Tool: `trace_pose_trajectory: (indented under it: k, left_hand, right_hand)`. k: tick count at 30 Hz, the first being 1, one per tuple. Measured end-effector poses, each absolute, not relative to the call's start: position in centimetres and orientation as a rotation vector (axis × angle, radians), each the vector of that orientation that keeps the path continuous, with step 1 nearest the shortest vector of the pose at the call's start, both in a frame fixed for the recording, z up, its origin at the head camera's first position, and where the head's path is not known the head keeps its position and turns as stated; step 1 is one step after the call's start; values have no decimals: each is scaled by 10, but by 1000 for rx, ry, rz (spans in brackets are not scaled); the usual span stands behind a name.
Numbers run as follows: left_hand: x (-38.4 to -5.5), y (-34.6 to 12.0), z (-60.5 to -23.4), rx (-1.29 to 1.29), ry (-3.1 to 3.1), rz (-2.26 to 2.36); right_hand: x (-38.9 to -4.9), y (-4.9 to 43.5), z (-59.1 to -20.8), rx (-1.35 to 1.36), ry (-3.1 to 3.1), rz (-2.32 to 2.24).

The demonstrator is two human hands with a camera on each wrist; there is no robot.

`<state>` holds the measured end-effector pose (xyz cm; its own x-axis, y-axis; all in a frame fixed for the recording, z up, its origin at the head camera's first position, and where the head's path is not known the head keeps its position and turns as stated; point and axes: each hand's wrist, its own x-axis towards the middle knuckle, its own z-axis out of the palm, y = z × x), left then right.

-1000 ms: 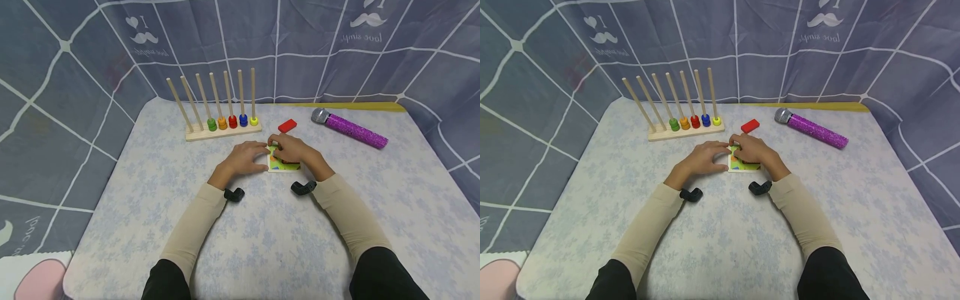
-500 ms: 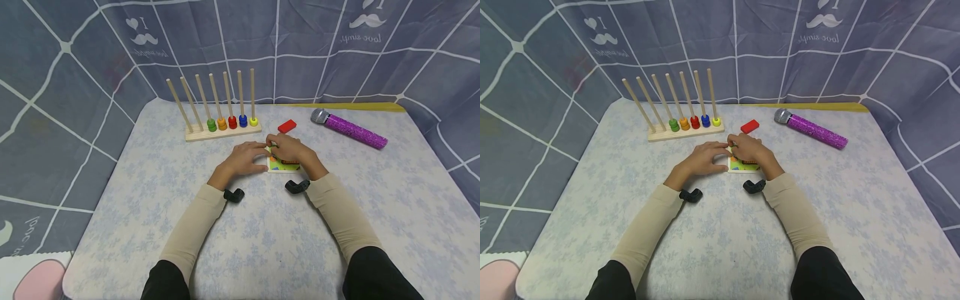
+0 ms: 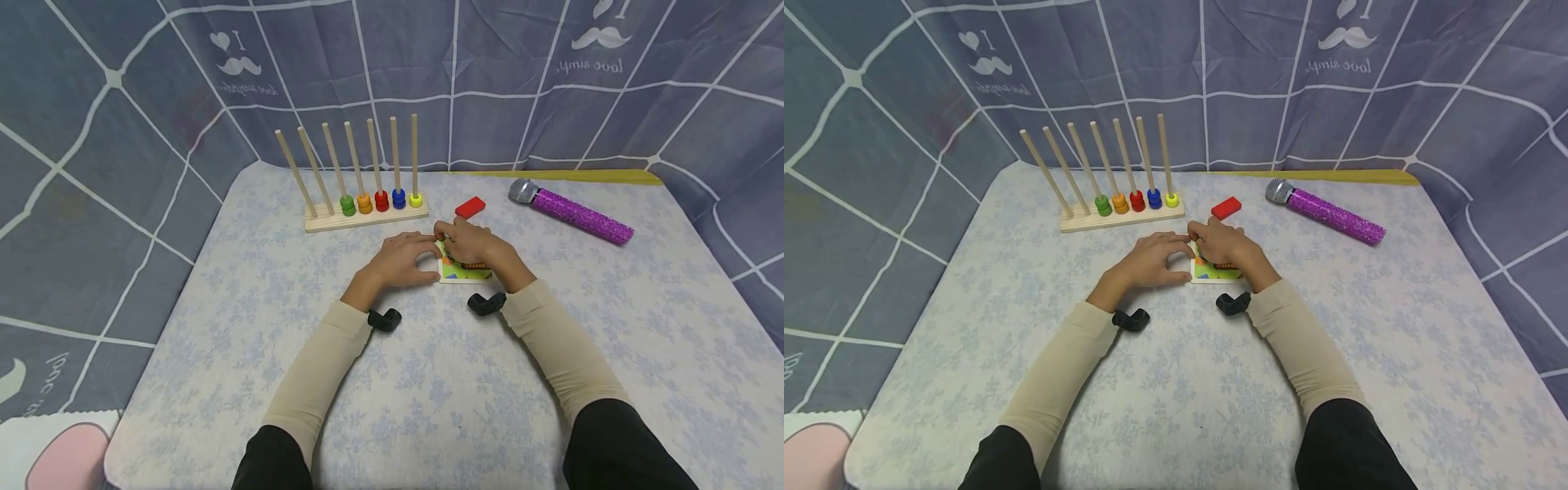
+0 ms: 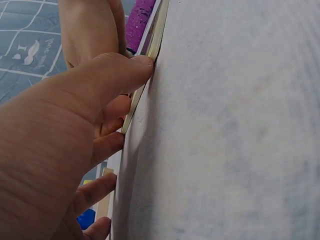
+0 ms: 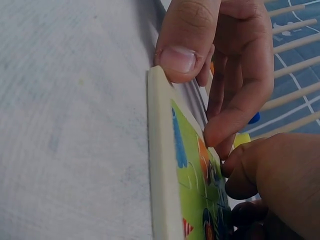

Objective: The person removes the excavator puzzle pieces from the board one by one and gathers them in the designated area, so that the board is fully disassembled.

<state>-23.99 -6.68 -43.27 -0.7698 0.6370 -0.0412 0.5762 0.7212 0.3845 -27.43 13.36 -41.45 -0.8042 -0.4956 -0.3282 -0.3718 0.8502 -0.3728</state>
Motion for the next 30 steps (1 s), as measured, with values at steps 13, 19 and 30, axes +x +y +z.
trace_pose_trajectory:
  k: [13,19,30]
  left_hand:
    - [-242,-67,-434,1005,2759,533]
    - [-241,-66,-434,993,2762,525]
    - [-241,-66,-435,1005,2784,486]
  right_hand:
    - [-277,136,-411,-708,2589,-476]
    - [-278,146,-412,-764,2588,-607]
    - [-276,164,-412,-845,2628,-720]
